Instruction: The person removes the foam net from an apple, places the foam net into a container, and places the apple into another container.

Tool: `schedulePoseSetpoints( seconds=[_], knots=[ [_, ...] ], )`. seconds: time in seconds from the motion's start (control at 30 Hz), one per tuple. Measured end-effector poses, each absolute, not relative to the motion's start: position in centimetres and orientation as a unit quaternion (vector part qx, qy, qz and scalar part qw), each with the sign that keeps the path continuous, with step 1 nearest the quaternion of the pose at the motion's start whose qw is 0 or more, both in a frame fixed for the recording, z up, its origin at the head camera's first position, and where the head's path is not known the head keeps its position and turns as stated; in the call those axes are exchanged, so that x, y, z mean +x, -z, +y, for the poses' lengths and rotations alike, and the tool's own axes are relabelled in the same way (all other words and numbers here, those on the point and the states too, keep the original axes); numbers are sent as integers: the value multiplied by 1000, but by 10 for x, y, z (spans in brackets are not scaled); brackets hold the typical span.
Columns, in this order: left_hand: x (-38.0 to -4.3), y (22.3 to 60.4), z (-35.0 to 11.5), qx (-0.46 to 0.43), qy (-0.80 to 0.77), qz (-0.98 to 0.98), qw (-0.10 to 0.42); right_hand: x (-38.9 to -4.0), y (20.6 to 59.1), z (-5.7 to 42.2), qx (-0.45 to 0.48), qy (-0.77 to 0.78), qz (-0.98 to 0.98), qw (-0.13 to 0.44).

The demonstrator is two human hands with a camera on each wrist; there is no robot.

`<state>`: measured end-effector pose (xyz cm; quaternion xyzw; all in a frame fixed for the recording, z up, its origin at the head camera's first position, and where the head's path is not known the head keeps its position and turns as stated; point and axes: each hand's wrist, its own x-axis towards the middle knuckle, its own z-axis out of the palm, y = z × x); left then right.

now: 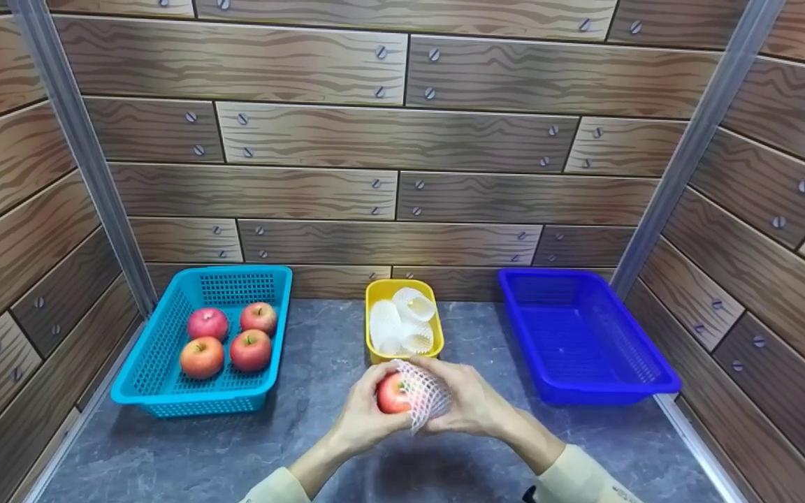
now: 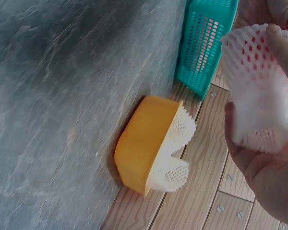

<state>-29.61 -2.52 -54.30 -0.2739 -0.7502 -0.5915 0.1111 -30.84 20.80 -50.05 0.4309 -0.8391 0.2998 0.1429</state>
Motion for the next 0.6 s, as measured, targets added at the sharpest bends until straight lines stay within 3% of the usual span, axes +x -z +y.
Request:
schedulePoseSetpoints(
  seconds=[0.23,0.6],
  knots=[
    [-293,546,-32,-249,632,-729,85,-308,502,216,444,-344,-803,197],
    [-297,547,-37,-229,631,-737,75,-308,505,218,438,-403,-775,213]
  ],
)
